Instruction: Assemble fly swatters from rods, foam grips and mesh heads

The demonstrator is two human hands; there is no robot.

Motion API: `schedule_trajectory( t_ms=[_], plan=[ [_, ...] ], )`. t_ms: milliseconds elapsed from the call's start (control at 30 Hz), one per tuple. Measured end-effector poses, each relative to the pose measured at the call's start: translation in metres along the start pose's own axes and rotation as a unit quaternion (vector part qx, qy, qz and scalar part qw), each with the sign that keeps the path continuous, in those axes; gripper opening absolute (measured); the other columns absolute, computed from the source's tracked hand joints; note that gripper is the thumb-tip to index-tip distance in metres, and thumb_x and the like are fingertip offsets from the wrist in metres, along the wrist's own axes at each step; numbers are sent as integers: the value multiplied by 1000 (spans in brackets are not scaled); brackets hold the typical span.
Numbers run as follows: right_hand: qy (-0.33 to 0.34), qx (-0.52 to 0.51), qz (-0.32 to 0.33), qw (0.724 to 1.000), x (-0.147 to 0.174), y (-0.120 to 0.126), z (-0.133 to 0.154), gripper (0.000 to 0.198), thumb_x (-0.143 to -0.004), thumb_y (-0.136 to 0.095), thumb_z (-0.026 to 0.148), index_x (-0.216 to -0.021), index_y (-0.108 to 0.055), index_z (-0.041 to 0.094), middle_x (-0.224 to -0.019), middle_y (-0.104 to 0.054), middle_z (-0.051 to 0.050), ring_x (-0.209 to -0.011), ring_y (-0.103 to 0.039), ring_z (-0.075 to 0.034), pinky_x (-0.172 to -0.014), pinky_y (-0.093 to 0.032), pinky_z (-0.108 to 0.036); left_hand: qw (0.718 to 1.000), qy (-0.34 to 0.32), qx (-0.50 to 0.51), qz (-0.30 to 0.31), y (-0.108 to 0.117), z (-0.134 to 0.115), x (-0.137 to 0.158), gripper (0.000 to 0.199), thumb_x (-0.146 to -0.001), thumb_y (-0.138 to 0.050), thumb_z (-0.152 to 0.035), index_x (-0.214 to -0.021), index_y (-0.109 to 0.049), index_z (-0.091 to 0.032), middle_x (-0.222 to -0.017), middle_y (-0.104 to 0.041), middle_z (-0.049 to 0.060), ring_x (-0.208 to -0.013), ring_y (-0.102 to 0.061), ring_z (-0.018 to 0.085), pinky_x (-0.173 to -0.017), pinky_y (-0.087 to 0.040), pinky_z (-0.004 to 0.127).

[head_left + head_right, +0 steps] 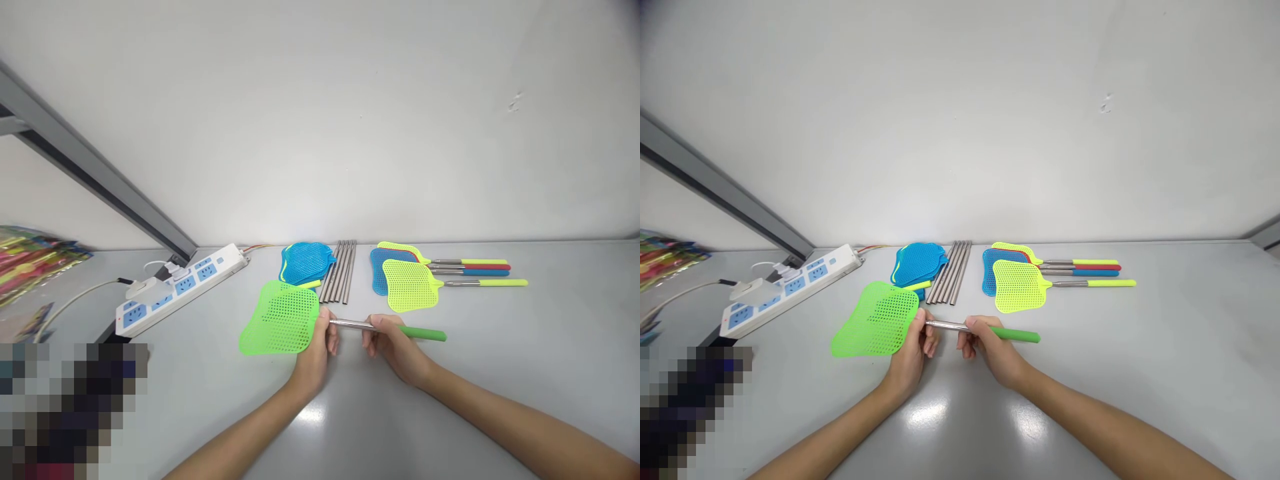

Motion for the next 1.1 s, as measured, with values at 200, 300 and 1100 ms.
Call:
schedule_trajectory(
  t_ms=[200, 300, 1100],
  plan=[
    [4, 11, -32, 999, 2, 5, 1, 37, -81, -42, 33, -51, -57, 16, -47, -47, -1, -47, -41, -12, -47, -31, -25, 1000, -11, -12, -14, -1, -7, 1, 40, -82, -41, -47, -54, -34, -19, -43, -29, -6, -38, -28, 7, -40, -26, 21],
    [8, 16, -46, 999, 2, 7, 3, 37, -79, -42, 33, -49, -56, 16, -45, -45, -1, -46, -40, -11, -47, -31, -25, 1000, -15, -18, -13, -1, -8, 1, 41, -82, -41, -47, -54, -34, -19, -43, -28, -6, -38, -28, 7, -40, -26, 21],
    [11, 10, -30, 999, 1, 5, 2, 37, -82, -41, 31, -51, -56, 16, -47, -46, -1, -47, -41, -11, -47, -31, -24, 1000, -5, 4, -7, 0, -3, 0, 39, -83, -43, -43, -54, -35, -18, -44, -30, -6, -40, -30, 8, -42, -27, 22]
  ],
)
Point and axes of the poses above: each hand's wrist, its own x-axis away from the middle knuckle, its own y-axis out of the back of the hand, z = x × y, the point moved 9 cm from there along -x, towards the middle knuckle
